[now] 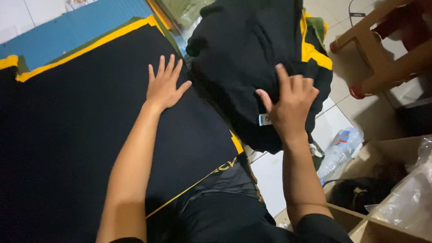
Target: The person repeatedly picks up black shirts from a pile, lays them flat on a table, and folds them by hand. The folded shirts are placed back on the table. The process is repeated multiple times throughout the clip.
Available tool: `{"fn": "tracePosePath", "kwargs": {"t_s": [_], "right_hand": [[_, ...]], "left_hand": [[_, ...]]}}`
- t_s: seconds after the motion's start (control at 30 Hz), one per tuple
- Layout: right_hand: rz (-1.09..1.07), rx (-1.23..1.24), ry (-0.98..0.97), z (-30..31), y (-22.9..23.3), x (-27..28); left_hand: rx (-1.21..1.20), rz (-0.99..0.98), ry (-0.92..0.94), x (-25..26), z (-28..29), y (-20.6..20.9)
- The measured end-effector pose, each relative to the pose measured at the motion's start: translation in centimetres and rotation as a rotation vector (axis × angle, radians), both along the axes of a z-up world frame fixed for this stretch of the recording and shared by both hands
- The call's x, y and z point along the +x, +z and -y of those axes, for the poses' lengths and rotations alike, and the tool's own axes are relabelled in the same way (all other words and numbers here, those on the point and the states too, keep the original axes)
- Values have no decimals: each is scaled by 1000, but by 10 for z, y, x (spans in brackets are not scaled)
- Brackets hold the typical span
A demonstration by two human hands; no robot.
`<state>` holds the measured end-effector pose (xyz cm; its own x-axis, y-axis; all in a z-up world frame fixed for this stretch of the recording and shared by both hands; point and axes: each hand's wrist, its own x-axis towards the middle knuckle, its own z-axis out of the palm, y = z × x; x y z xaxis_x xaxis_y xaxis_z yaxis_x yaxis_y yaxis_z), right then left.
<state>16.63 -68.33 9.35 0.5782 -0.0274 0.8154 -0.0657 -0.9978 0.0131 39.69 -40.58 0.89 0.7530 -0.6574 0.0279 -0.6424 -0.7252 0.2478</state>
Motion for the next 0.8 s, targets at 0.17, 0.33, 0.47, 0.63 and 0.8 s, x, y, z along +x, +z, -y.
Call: {"fn": "tracePosePath", "kwargs": {"t_s": [0.17,0.33,0.47,0.63,0.8], "right_hand": [[42,19,100,-1,1,-2],[182,300,294,-29,16,-19],[257,791,599,-85,26,1],[-92,961,867,-179,-1,67],[-657,777,1196,-235,-11,111]], "left_hand": [[-73,-9,16,0,-5,-5],[-203,-9,32,6,-11,-14],[-742,-270,138,18,-27,-31],[-1028,-677,-38,-30,-106,26],[-1189,-521,255,-45,-190,-2]]}}
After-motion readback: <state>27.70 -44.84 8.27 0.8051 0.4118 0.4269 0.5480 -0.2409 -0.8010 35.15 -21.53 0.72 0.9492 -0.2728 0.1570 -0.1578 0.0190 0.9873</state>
